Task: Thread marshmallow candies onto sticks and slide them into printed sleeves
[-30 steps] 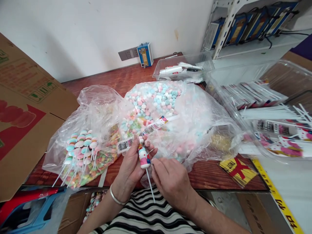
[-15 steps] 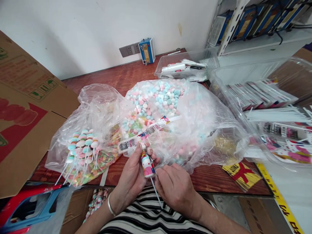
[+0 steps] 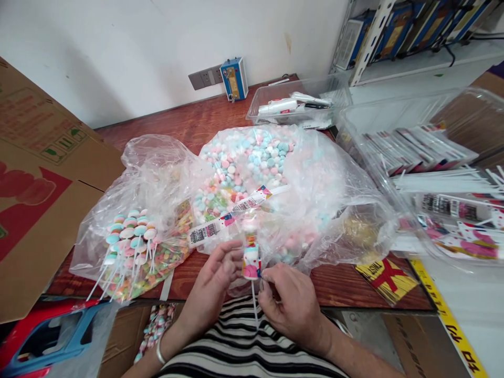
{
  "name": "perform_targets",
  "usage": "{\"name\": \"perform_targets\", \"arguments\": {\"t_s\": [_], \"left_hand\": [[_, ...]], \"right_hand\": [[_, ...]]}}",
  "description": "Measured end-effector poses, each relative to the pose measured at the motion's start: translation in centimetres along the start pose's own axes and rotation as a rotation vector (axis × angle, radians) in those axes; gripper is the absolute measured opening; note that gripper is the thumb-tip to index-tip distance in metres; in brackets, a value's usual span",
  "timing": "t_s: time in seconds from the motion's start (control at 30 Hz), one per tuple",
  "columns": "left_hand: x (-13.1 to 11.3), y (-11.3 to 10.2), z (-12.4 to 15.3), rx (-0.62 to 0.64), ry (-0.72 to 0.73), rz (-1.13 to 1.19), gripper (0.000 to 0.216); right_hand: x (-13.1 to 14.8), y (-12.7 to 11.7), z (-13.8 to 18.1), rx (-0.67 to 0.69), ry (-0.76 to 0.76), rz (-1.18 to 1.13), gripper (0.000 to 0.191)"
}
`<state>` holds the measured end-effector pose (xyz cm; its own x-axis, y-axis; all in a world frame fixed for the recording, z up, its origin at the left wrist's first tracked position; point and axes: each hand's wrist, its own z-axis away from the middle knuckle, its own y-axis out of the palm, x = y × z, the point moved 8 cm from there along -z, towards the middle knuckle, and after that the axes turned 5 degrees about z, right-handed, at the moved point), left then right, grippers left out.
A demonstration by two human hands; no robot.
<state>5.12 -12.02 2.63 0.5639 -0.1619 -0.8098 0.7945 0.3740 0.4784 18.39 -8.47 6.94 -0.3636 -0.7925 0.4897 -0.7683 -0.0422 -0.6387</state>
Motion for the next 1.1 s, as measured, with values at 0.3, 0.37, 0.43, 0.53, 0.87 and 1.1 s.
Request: {"name": "perform_targets", "arguments": {"t_s": [0.3, 0.37, 0.43, 0.53, 0.87, 1.1], "left_hand": [[-1.4, -0.6, 0.9, 0.04, 0.259, -0.662, 0.012], [-1.5, -0.5, 0.7, 0.024, 0.292, -0.753, 0.01], [-1.7, -0.4, 0.6, 0.015, 0.315, -0.816, 0.01], [-1.9, -0.1, 0.6, 0.028, 0.334, -0.866, 0.01], [-2.3, 0.0, 0.8, 0.027, 0.427, -0.937, 0.011], [-3.6, 1.5, 2.3, 0.173, 0.794, -1.059, 0.016]], "right_hand": [[-0.7, 0.0, 0.0, -0.013, 0.093, -0.031, 0.009], [-0.8, 0.0, 0.0, -0.009, 0.089, -0.038, 0.01], [-0.8, 0.1, 0.1, -0.002, 0.085, -0.042, 0.01], [-0.9, 0.1, 0.2, -0.002, 0.085, -0.045, 0.01], [-0.7, 0.4, 0.0, 0.0, 0.067, -0.061, 0.011], [-0.2, 0.4, 0.3, 0.015, -0.033, -0.063, 0.009]]}}
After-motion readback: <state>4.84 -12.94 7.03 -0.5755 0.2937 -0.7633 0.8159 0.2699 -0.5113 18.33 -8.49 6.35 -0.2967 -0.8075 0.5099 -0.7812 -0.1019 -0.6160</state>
